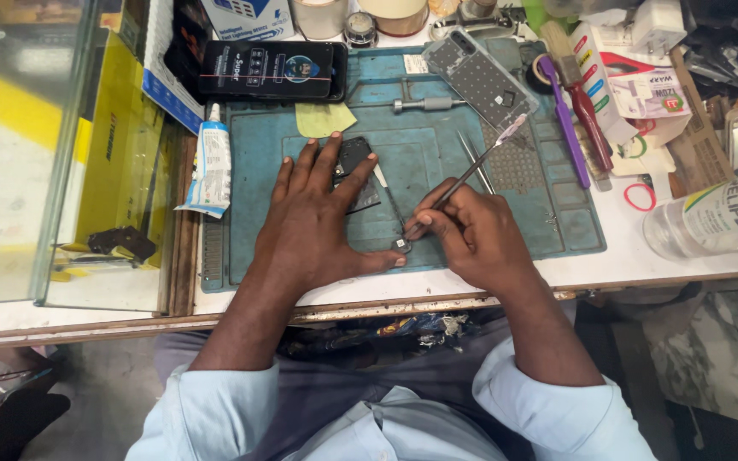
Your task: The person repairs a mobile phone by using a screwdriver to remove internal components, handling the circuit board and chassis, and then testing the assembled device by pressing the side buttons and tapping the touchscreen.
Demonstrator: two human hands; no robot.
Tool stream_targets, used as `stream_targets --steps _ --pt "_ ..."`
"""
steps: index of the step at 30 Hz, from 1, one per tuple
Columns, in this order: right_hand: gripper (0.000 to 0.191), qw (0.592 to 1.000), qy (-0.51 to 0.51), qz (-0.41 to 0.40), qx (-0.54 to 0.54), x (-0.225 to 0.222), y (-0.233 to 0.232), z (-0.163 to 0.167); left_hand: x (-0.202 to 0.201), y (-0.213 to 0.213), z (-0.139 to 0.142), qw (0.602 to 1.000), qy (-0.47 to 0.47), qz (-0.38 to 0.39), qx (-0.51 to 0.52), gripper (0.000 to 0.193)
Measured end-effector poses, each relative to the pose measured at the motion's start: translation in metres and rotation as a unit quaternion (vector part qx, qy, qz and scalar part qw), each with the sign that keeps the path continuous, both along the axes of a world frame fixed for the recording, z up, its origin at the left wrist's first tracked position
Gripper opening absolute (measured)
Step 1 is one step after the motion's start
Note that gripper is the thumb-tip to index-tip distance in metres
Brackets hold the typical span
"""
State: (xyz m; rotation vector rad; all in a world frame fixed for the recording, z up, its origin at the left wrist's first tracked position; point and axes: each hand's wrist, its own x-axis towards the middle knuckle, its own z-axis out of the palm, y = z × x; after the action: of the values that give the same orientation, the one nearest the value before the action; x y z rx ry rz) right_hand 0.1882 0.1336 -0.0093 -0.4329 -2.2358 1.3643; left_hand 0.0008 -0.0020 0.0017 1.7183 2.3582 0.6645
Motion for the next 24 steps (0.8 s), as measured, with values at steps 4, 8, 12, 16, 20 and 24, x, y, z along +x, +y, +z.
stream_targets --steps 4,8,12,16,20,24 --pt "0.004 0.999 -0.025 -0.03 -0.028 -0.0012 0.0018 -0.0002 -0.0002 -0.0008 0.0007 1.0 -0.004 0.0 0.009 0.12" --pt "0.005 0.998 0.01 -0.014 -0.063 -0.001 0.0059 -0.0023 -0.0004 0.0 0.0003 1.0 -0.004 -0.001 0.011 0.12" --pt "0.004 0.999 -0.002 0.004 -0.041 0.0016 0.0061 -0.0041 -0.0001 0.0003 -0.0001 1.0 -0.006 -0.001 0.003 0.12" --pt "0.004 1.0 0.0 -0.025 -0.009 -0.0001 0.0041 -0.0051 0.0005 0.0014 0.0012 1.0 -0.009 0.002 -0.013 0.121" --pt "0.004 0.999 0.015 -0.01 -0.043 -0.0014 0.0038 -0.0039 -0.0004 0.001 0.0023 1.0 -0.009 0.004 -0.018 0.122" --pt "0.004 1.0 -0.012 -0.004 -0.014 0.0018 0.0029 -0.0018 0.0004 0.0024 0.0011 1.0 0.001 0.0 -0.016 0.124"
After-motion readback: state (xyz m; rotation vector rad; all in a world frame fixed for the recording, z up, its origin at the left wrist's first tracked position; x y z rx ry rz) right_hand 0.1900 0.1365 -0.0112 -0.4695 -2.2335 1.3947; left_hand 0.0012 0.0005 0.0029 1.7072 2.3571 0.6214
